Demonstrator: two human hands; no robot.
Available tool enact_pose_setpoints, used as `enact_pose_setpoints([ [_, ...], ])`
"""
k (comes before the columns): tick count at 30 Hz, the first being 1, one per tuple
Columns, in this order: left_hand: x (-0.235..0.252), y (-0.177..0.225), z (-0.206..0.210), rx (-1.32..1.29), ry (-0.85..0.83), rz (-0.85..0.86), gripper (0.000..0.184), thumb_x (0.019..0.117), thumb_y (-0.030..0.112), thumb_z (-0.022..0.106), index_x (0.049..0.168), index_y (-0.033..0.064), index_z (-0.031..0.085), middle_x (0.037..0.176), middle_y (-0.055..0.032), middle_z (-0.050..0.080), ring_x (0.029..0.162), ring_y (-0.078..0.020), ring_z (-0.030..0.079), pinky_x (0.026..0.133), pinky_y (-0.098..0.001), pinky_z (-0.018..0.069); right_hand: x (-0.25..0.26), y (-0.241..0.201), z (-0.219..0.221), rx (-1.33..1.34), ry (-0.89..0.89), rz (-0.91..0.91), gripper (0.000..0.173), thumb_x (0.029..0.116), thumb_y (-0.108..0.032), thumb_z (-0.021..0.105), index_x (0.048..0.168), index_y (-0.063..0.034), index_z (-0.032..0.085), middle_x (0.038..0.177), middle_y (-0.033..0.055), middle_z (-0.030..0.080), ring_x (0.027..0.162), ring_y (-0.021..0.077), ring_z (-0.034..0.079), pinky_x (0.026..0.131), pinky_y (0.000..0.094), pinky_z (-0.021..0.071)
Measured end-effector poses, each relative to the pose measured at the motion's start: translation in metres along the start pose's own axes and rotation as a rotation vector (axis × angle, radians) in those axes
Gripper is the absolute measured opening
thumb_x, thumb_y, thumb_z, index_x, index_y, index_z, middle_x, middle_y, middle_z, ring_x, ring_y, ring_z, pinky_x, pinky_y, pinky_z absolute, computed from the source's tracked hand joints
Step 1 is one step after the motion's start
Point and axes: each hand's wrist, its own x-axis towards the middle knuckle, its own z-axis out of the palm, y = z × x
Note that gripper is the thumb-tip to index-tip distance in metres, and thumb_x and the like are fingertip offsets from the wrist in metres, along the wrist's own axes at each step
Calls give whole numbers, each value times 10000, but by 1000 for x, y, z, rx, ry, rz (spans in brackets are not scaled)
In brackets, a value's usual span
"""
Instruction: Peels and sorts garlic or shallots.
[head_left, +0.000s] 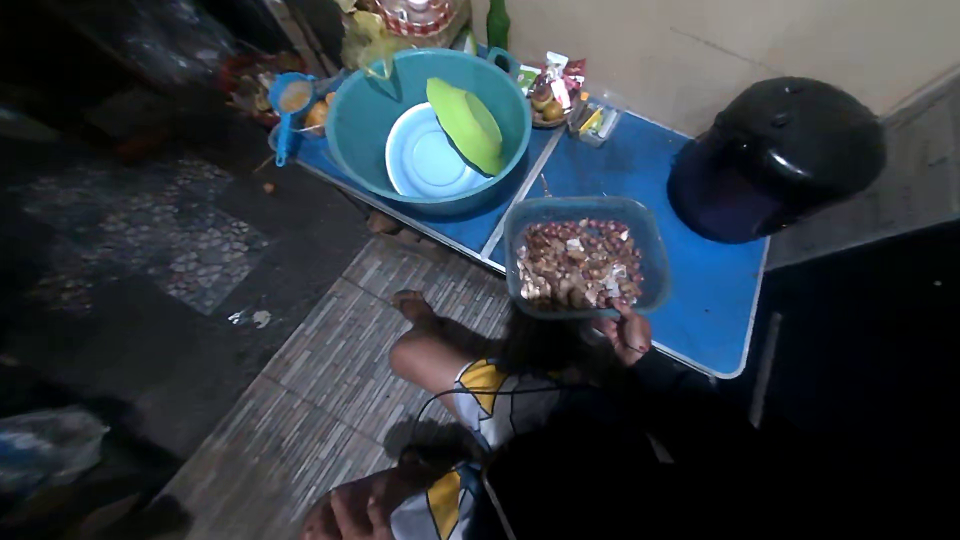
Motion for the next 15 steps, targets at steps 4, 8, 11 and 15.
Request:
enact_pose_setpoints([
  [4, 7, 5, 6, -29, -20, 21, 698, 979, 450, 507, 1586, 127, 380, 1636, -262, 269, 1514, -503, 209, 1119, -790, 164, 3, 5, 8, 32, -52, -13, 328, 1103, -192, 447, 1257, 93, 497, 905, 207, 689, 713, 273, 737, 668, 402, 651],
  [8, 12, 22, 2, -75, -42, 68, 694, 974, 402, 521, 1574, 78, 388, 1626, -298, 257, 1508, -532, 188, 1119, -790, 158, -4, 0, 2, -39, -135, 67, 400, 1113, -234, 428, 1369, 73, 451, 1032, 222, 696, 832, 275, 749, 752, 382, 643],
  [11, 15, 22, 5, -64, -49, 96, 695, 978, 419, 519, 1572, 80, 392, 1620, -312, 260, 1504, -540, 195, 1117, -789, 182, -12, -5, -8, -179, -263, 181, 421, 1115, -226, 421, 1421, 63, 425, 1158, 208, 672, 958, 254, 733, 844, 365, 621],
  [15, 12, 18, 8, -38, -25, 88, 695, 972, 430, 507, 1574, 101, 394, 1624, -304, 256, 1502, -535, 205, 1093, -796, 210, -34, -6, -8, -448, -557, 245, 361, 1049, -72, 471, 1392, 41, 475, 1097, 152, 684, 921, 231, 722, 851, 387, 612],
])
